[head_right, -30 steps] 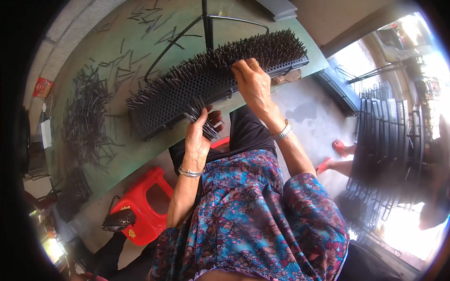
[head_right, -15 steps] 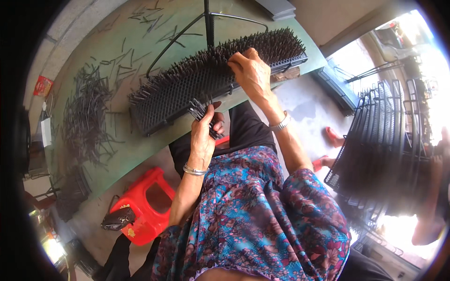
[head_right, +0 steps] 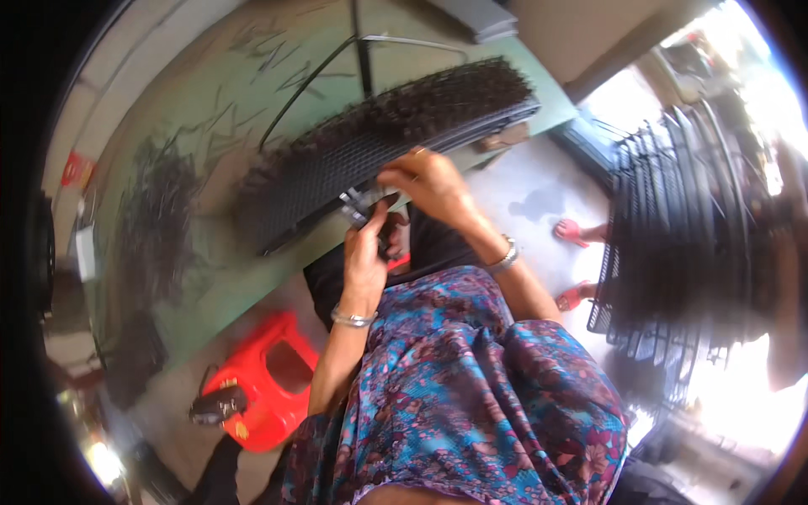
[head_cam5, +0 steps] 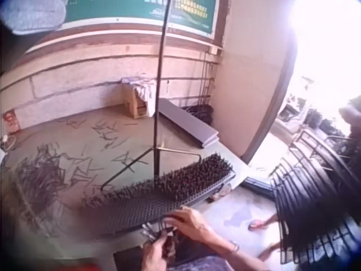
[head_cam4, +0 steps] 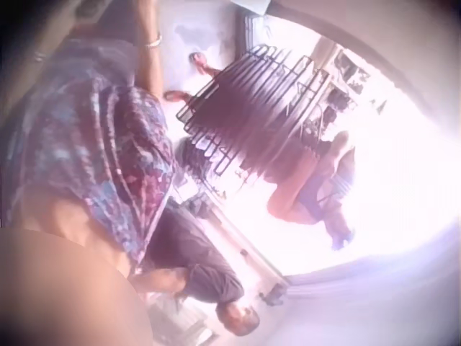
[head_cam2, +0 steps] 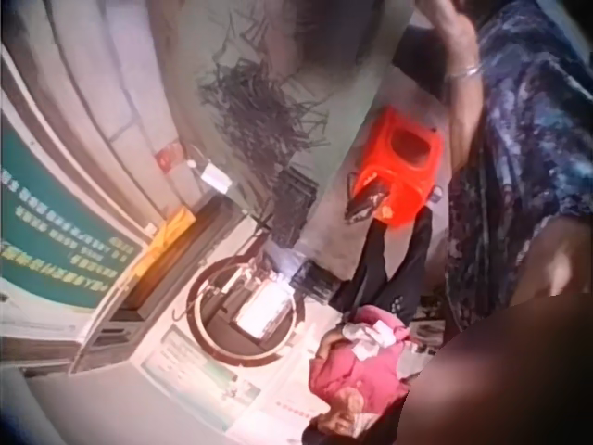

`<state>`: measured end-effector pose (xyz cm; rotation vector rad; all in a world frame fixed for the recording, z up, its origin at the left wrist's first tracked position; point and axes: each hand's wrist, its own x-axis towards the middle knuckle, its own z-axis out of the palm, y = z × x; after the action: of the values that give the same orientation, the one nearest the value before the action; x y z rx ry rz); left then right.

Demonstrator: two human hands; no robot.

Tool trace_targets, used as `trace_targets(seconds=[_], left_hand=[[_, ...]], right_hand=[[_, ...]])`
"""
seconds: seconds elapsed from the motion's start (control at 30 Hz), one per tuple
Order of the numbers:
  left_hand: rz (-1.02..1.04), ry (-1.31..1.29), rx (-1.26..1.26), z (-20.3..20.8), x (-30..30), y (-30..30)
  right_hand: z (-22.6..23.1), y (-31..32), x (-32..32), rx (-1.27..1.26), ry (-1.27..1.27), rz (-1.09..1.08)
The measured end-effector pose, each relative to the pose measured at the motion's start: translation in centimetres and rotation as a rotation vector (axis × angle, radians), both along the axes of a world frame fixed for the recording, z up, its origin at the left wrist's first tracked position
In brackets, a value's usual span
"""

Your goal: Inserting metal rods into a perforated jig to assemble a metal grill or grate.

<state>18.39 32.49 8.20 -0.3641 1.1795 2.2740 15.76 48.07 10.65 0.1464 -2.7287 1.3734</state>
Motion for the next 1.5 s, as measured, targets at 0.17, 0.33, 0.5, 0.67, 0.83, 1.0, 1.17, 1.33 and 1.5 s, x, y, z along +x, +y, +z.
trace_targets(seconds=[0.17,0.33,0.5,0.67,0.83,1.0,1.17,1.33,1.5], left_hand=[[-0.131,-0.031,-0.121,1.7,0.5,-0.6],[-0.195,0.057,-0.108,0.3,0.1,-0.1],[-0.328,0.098,-0.207,0.1,-0.3,-0.4],[-0.404,0.14,-0.197,0.4,-0.1,-0.5],[-0.42,0.058,-0.128,0.0,-0.1,-1.1],[-0.42,0.059,-0.112,1.3,-0.4,-1.0],[-0.409,0.068,-0.11,1.3,-0.9,-2.1],[-0.374,0.043,-0.038,1.4,-1.5,-2.4],[-0.19,0.008,-0.071,0.2,-2.1,-2.2]], right_hand=[[-2.0,0.3,-0.1,-0.295,-0.126,0.145],[-1.5,1.8,0.5,-0.408,-0.197,0.154],[-0.8,2.5,1.6,-0.394,-0.127,0.079],[-0.2,2.2,2.3,-0.443,-0.199,0.077],[-0.4,2.3,2.4,-0.509,-0.248,0.144],[0.5,2.3,2.3,-0.532,-0.307,0.121],[1.7,1.0,2.2,-0.521,-0.345,0.029],[2.1,0.2,2.0,-0.454,-0.265,-0.139],[2.9,1.0,1.1,-0.367,0.083,-0.4]])
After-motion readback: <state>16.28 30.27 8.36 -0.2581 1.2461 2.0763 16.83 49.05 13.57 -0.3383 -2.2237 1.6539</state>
